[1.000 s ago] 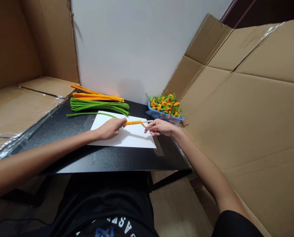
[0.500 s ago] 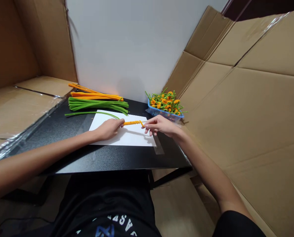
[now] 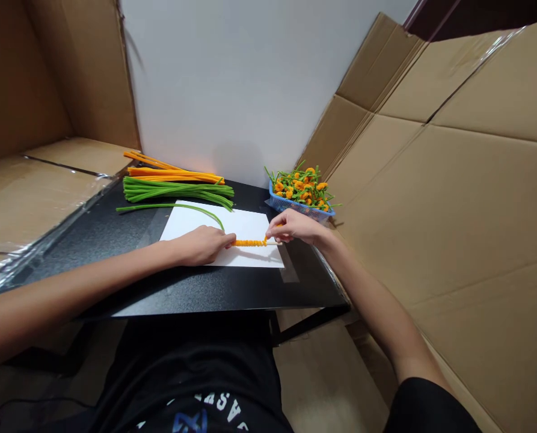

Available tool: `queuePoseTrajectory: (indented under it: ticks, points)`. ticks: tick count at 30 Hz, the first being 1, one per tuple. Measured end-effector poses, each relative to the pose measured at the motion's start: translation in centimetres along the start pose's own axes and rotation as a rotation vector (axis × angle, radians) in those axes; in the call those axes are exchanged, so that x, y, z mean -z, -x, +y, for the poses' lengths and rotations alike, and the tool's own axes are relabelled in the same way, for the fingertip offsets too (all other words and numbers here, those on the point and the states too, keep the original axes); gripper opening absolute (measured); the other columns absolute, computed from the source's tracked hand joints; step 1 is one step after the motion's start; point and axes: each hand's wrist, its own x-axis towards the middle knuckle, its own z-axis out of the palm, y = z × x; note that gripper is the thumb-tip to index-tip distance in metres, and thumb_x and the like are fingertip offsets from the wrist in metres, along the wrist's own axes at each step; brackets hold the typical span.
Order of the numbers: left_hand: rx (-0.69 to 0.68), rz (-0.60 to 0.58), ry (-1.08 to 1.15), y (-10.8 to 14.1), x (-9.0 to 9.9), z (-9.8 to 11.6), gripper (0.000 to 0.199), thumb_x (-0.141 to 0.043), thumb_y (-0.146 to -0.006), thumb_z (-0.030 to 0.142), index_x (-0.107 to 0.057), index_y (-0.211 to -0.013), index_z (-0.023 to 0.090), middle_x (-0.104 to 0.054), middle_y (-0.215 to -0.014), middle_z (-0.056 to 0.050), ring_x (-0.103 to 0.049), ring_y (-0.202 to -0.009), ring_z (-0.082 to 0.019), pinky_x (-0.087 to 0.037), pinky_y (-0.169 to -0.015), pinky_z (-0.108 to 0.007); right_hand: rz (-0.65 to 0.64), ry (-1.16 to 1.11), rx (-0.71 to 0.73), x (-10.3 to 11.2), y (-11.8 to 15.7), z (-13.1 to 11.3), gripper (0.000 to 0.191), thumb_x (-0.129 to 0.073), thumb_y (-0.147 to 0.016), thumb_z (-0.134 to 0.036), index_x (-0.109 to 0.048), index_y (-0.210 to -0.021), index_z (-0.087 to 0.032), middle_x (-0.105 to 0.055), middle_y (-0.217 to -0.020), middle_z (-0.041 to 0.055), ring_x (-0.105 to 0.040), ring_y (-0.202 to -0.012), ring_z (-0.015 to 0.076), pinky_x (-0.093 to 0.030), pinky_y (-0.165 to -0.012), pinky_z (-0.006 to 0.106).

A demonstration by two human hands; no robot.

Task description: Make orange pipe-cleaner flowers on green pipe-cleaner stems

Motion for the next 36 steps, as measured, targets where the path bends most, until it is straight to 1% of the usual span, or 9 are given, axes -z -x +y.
queuePoseTrajectory:
  ticks: [4,7,10,14,21,24,28,33,36]
  points:
    - [0.108,0.081,-0.110,0.0,-0.2,0.0,0.025,-0.047,-0.081,0.009,-0.057,-0.102,0.019,-0.066,-0.087,-0.011,-0.062,-0.075,-0.026,-0.036,-0.063,-0.032,0.260,0.133,0.118,-1.9,1.2,-1.9,0.019,-0.074,-0.076,-0.032,-0.076,-0.072,-0.013,-0.064,-0.056,0.0028,-0.050,-0.047,0.0091,-0.037,-0.049,0.024]
    - [0.138,0.145,-0.124,0.0,-0.2,0.1,0.022,-0.048,-0.079,0.008,-0.055,-0.097,0.019,-0.065,-0.085,-0.010,-0.060,-0.076,-0.026,-0.035,-0.062,-0.033,0.475,0.353,0.203,-3.7,1.6,-2.0,0.017,-0.069,-0.081,-0.027,-0.078,-0.075,-0.015,-0.070,-0.064,0.0054,-0.059,-0.057,0.0136,-0.041,-0.056,0.026]
    - [0.145,0.212,-0.120,0.1,-0.3,0.1,0.016,-0.044,-0.088,0.010,-0.055,-0.096,0.019,-0.066,-0.084,-0.009,-0.060,-0.079,-0.026,-0.034,-0.060,-0.033,0.597,0.420,0.271,-4.6,1.5,-1.7,0.017,-0.066,-0.085,-0.026,-0.079,-0.077,-0.017,-0.075,-0.072,0.0063,-0.065,-0.068,0.0171,-0.043,-0.063,0.027]
    - [0.177,0.266,-0.151,0.1,-0.5,0.0,0.022,-0.034,-0.100,0.022,-0.056,-0.099,0.019,-0.067,-0.083,-0.010,-0.062,-0.083,-0.025,-0.031,-0.058,-0.032,0.645,0.391,0.277,-4.8,1.1,-1.5,0.016,-0.066,-0.086,-0.026,-0.079,-0.080,-0.018,-0.076,-0.078,0.0061,-0.067,-0.071,0.0189,-0.046,-0.068,0.029]
    - [0.311,0.262,-0.137,-0.2,-0.7,0.3,0.029,-0.030,-0.102,0.030,-0.056,-0.102,0.018,-0.070,-0.087,-0.011,-0.062,-0.073,-0.024,-0.028,-0.057,-0.032,0.780,0.369,0.277,-6.2,0.5,-0.8,0.022,-0.061,-0.092,-0.033,-0.079,-0.094,-0.021,-0.078,-0.091,0.0085,-0.071,-0.084,0.0244,-0.050,-0.079,0.033]
    - [0.329,0.270,-0.039,-0.3,-0.7,0.3,0.031,-0.028,-0.102,0.031,-0.056,-0.101,0.018,-0.069,-0.083,-0.010,-0.060,-0.069,-0.024,-0.028,-0.058,-0.032,0.859,0.257,0.290,-6.9,-0.3,-0.6,0.027,-0.058,-0.094,-0.037,-0.078,-0.100,-0.020,-0.077,-0.100,0.0102,-0.072,-0.090,0.0250,-0.052,-0.084,0.034]
    - [0.283,0.310,0.210,-0.5,-0.5,0.3,0.031,-0.028,-0.100,0.032,-0.054,-0.087,0.020,-0.060,-0.068,-0.004,-0.055,-0.063,-0.021,-0.033,-0.061,-0.030,0.940,0.091,0.326,-7.0,-1.1,-0.4,0.030,-0.063,-0.089,-0.041,-0.077,-0.100,-0.016,-0.076,-0.100,0.0119,-0.072,-0.089,0.0248,-0.056,-0.083,0.034]
    - [0.281,0.371,0.357,-0.6,-0.8,0.8,0.031,-0.031,-0.098,0.033,-0.048,-0.076,0.021,-0.054,-0.063,-0.001,-0.053,-0.061,-0.019,-0.035,-0.061,-0.029,0.912,-0.059,0.357,-6.6,-1.3,0.1,0.032,-0.069,-0.084,-0.043,-0.076,-0.098,-0.016,-0.076,-0.098,0.0109,-0.072,-0.086,0.0215,-0.057,-0.082,0.033]
    - [0.287,0.387,0.368,-0.6,-1.0,0.9,0.029,-0.032,-0.097,0.033,-0.048,-0.076,0.021,-0.054,-0.062,-0.001,-0.052,-0.060,-0.019,-0.034,-0.061,-0.029,0.875,-0.171,0.345,-6.6,-2.0,0.5,0.036,-0.073,-0.079,-0.047,-0.076,-0.094,-0.015,-0.076,-0.094,0.0108,-0.072,-0.082,0.0208,-0.056,-0.072,0.030]
